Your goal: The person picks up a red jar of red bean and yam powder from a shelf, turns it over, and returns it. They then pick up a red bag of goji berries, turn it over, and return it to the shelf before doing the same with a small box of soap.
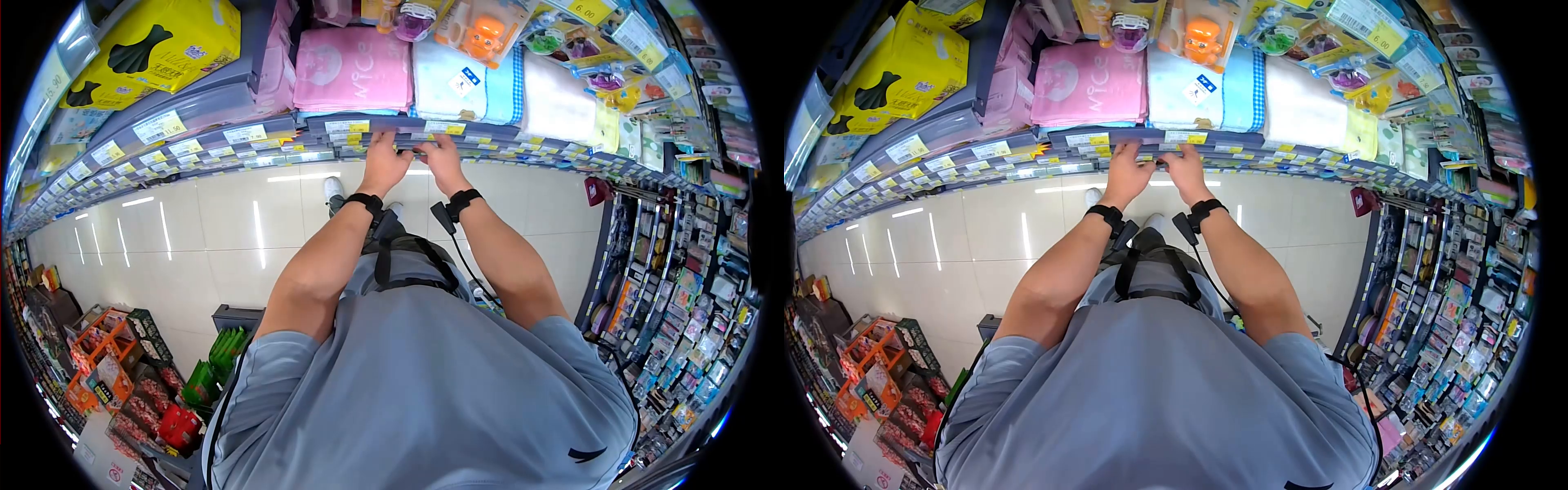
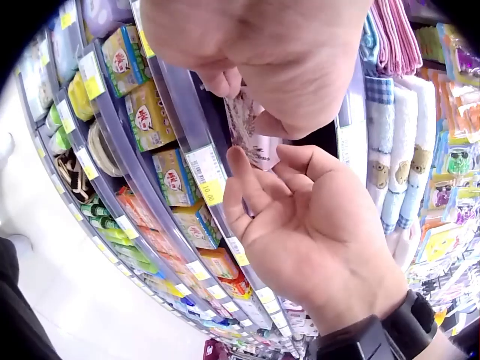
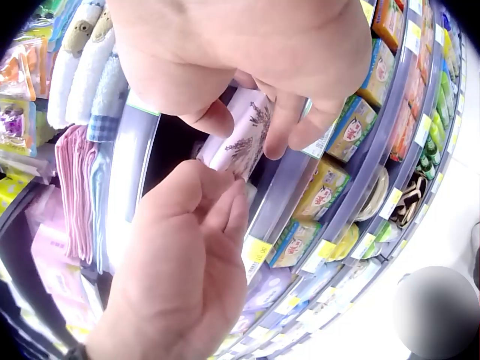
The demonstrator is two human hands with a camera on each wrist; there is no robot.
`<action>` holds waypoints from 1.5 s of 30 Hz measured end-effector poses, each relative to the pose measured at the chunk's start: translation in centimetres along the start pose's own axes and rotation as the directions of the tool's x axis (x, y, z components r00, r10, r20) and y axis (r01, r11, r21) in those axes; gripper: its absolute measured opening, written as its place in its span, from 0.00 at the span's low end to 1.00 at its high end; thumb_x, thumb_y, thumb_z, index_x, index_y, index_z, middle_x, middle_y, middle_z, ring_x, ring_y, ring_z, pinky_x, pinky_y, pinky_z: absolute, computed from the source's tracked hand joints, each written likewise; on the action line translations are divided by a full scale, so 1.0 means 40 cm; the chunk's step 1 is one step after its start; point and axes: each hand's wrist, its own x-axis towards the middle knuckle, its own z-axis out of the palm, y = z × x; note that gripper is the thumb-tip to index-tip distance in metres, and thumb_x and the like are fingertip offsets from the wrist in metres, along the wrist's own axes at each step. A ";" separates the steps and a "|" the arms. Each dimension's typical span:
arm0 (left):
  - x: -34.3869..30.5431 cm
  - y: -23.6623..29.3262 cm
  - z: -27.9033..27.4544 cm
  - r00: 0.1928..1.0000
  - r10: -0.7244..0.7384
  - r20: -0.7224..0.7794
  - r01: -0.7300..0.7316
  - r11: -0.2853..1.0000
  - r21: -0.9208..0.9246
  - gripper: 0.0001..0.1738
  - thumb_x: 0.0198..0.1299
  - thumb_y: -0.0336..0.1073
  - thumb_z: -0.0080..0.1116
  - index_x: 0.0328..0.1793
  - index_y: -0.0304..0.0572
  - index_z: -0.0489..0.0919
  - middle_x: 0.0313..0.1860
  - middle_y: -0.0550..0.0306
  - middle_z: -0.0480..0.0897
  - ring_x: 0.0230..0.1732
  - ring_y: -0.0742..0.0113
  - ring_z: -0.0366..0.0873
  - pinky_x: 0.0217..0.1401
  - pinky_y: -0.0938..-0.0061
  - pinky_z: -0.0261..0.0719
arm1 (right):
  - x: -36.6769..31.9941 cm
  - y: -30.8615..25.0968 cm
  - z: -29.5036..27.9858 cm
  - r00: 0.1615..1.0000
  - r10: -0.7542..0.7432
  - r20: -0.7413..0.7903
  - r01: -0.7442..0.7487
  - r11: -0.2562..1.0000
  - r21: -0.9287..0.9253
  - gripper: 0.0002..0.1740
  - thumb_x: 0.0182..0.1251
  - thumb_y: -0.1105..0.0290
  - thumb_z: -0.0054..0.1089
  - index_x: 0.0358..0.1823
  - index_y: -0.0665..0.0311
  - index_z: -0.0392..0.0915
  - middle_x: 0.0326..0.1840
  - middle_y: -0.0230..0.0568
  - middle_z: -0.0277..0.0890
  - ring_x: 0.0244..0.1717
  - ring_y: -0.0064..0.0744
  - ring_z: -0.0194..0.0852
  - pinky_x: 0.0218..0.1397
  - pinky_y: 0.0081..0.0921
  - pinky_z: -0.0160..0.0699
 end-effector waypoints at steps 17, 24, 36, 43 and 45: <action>0.003 0.004 0.001 0.983 -0.100 0.155 0.106 0.994 -0.033 0.31 0.56 0.33 0.69 0.66 0.33 0.74 0.61 0.28 0.82 0.57 0.27 0.83 0.61 0.44 0.83 | 0.027 0.011 0.002 0.979 -0.201 0.040 0.195 0.857 -0.477 0.26 0.65 0.60 0.69 0.56 0.76 0.81 0.49 0.63 0.87 0.50 0.59 0.89 0.55 0.44 0.85; 0.002 0.021 0.006 0.970 -0.146 0.194 0.135 0.988 0.069 0.33 0.58 0.32 0.68 0.70 0.38 0.70 0.56 0.31 0.85 0.52 0.34 0.87 0.56 0.48 0.86 | 0.044 0.010 -0.024 0.931 -0.338 0.138 0.339 0.659 -0.672 0.23 0.65 0.60 0.67 0.52 0.74 0.83 0.53 0.70 0.84 0.57 0.70 0.82 0.61 0.52 0.81; 0.026 0.081 -0.065 0.867 -0.257 0.428 0.070 0.911 0.406 0.37 0.64 0.38 0.63 0.78 0.41 0.64 0.61 0.34 0.85 0.58 0.31 0.85 0.62 0.46 0.85 | 0.020 -0.082 -0.104 0.987 -0.149 0.058 0.097 0.268 -0.958 0.18 0.72 0.56 0.64 0.45 0.66 0.87 0.53 0.58 0.87 0.48 0.59 0.90 0.54 0.51 0.89; -0.009 0.140 -0.021 0.843 0.142 0.519 -0.403 0.806 0.434 0.40 0.59 0.35 0.67 0.78 0.40 0.66 0.75 0.38 0.69 0.67 0.40 0.79 0.62 0.51 0.88 | 0.065 0.006 -0.126 0.902 -0.388 0.188 0.225 0.052 -0.973 0.11 0.70 0.64 0.61 0.42 0.63 0.87 0.43 0.56 0.88 0.45 0.57 0.89 0.47 0.50 0.90; -0.007 0.156 -0.003 0.857 0.064 0.511 -0.327 0.834 0.444 0.38 0.58 0.35 0.68 0.75 0.36 0.69 0.73 0.39 0.68 0.69 0.40 0.76 0.63 0.52 0.88 | 0.060 -0.006 -0.128 0.880 -0.400 0.257 0.258 -0.052 -0.965 0.08 0.69 0.68 0.60 0.39 0.61 0.87 0.41 0.53 0.87 0.46 0.53 0.89 0.44 0.47 0.91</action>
